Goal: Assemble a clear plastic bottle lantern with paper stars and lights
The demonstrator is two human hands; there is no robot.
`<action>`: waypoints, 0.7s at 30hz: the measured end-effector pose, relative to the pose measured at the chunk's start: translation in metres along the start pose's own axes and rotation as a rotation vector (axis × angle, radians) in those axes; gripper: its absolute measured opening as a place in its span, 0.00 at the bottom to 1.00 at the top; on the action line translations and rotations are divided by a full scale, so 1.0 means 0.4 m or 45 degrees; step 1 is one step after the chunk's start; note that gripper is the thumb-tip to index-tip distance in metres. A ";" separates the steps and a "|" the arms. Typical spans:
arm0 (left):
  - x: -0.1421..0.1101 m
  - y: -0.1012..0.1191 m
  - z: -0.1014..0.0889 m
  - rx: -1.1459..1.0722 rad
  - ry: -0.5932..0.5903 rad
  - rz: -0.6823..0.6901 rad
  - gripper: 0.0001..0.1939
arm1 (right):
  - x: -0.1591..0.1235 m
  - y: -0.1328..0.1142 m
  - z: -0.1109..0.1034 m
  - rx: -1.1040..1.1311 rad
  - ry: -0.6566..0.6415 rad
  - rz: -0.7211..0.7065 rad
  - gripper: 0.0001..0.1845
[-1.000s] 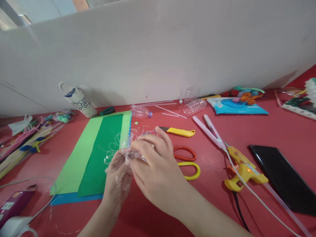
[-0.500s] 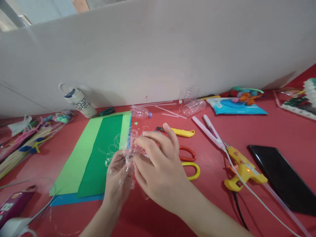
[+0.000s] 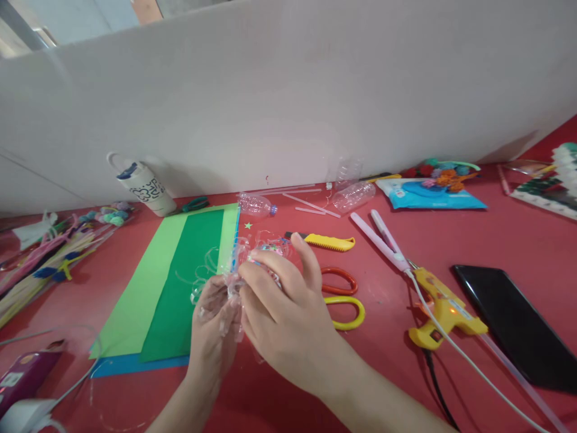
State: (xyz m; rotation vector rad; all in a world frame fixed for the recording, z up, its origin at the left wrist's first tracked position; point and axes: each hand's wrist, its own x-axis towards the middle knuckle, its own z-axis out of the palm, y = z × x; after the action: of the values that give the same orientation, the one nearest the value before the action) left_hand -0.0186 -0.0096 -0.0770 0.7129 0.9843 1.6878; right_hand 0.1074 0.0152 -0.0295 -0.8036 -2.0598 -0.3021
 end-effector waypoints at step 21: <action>0.009 0.008 -0.006 -0.052 0.080 -0.048 0.13 | 0.032 0.021 -0.051 0.593 -0.229 0.431 0.08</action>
State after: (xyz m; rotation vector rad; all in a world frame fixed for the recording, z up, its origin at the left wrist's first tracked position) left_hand -0.0231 -0.0075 -0.0755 0.6141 0.9977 1.7013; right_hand 0.1209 0.0169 -0.0080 -0.8866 -1.9982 0.4369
